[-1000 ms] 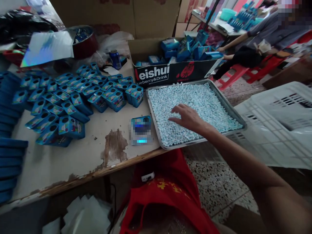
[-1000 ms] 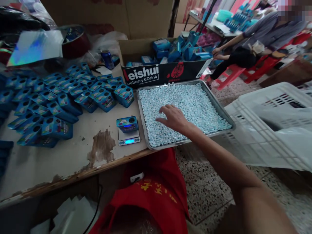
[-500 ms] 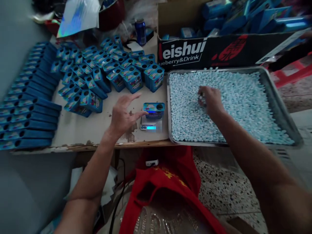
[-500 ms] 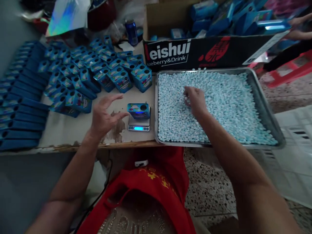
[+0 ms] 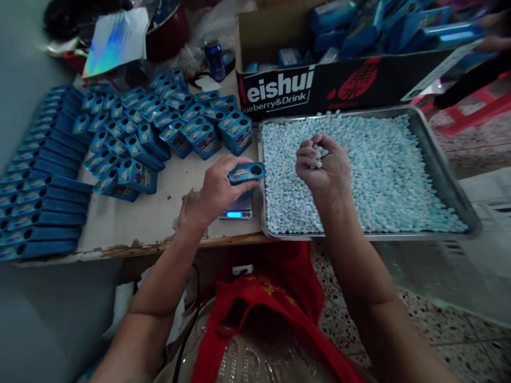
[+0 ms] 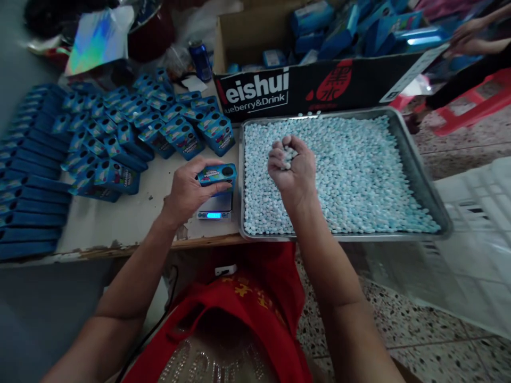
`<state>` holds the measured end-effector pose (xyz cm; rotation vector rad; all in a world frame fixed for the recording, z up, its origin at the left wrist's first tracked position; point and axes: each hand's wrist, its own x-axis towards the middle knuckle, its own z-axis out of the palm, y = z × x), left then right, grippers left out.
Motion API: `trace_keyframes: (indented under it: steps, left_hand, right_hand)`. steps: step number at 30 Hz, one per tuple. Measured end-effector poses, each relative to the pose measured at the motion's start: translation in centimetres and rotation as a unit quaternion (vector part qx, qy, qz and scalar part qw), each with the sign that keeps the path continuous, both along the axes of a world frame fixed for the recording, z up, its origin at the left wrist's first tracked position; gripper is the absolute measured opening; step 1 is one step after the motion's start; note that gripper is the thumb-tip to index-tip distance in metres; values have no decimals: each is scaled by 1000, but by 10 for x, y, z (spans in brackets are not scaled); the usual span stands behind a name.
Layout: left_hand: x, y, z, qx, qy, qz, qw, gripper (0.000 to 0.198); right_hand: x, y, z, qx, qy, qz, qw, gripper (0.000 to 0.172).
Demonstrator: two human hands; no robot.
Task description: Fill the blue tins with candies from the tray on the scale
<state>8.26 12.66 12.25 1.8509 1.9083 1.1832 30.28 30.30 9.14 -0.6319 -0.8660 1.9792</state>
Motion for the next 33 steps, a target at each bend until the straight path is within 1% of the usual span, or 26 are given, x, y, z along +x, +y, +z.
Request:
trace_keyframes:
  steps: [3, 5, 7, 10, 13, 17, 19, 21, 23, 24, 25, 27, 29, 31, 33]
  left_hand:
    - [22, 22, 16, 9, 27, -13, 1000, 48]
    - [38, 37, 19, 5, 29, -23, 999, 46]
    - [52, 49, 16, -5, 21, -32, 999, 46]
    - [66, 61, 9, -26, 7, -44, 999, 45]
    - [75, 67, 4, -44, 3, -51, 998, 42]
    - [78, 71, 4, -49, 19, -48, 997, 38]
    - [78, 73, 5, -40, 30, -48, 998, 38]
    - [78, 75, 4, -27, 43, -52, 997, 37]
    - [78, 77, 4, -14, 56, -51, 997, 35]
    - [77, 77, 3, -8, 60, -49, 997, 35]
    - [77, 77, 2, -5, 59, -44, 997, 35]
    - [73, 76, 1, -2, 42, -31, 999, 37]
    - [68, 72, -2, -8, 1, -15, 1000, 41]
    - [59, 65, -4, -15, -46, -4, 999, 44]
    - [47, 54, -7, -17, -85, -4, 996, 46]
  right_hand:
    - [-11, -7, 24, 53, 17, -26, 998, 40]
    - [-18, -11, 35, 82, 17, -62, 995, 44]
    - [-23, -15, 38, 119, 9, -86, 989, 47]
    - [-21, -22, 37, 157, -15, -100, 982, 52]
    - [-16, -28, 41, 148, -26, -135, 979, 56]
    - [-11, -36, 55, 126, -46, -182, 974, 64]
    - [-8, -40, 62, 140, -96, -174, 970, 65]
    - [-4, -42, 64, 168, -177, -155, 957, 58]
    - [0, -40, 62, 179, -223, -146, 947, 52]
    - [4, -36, 59, 172, -212, -151, 950, 52]
    - [7, -30, 55, 155, -179, -159, 958, 54]
    - [17, -13, 43, 107, -96, -165, 976, 54]
    - [30, 7, 27, 60, -50, -156, 985, 46]
    - [42, 21, 11, 19, -50, -152, 987, 37]
    - [52, 23, -2, -19, -72, -159, 984, 32]
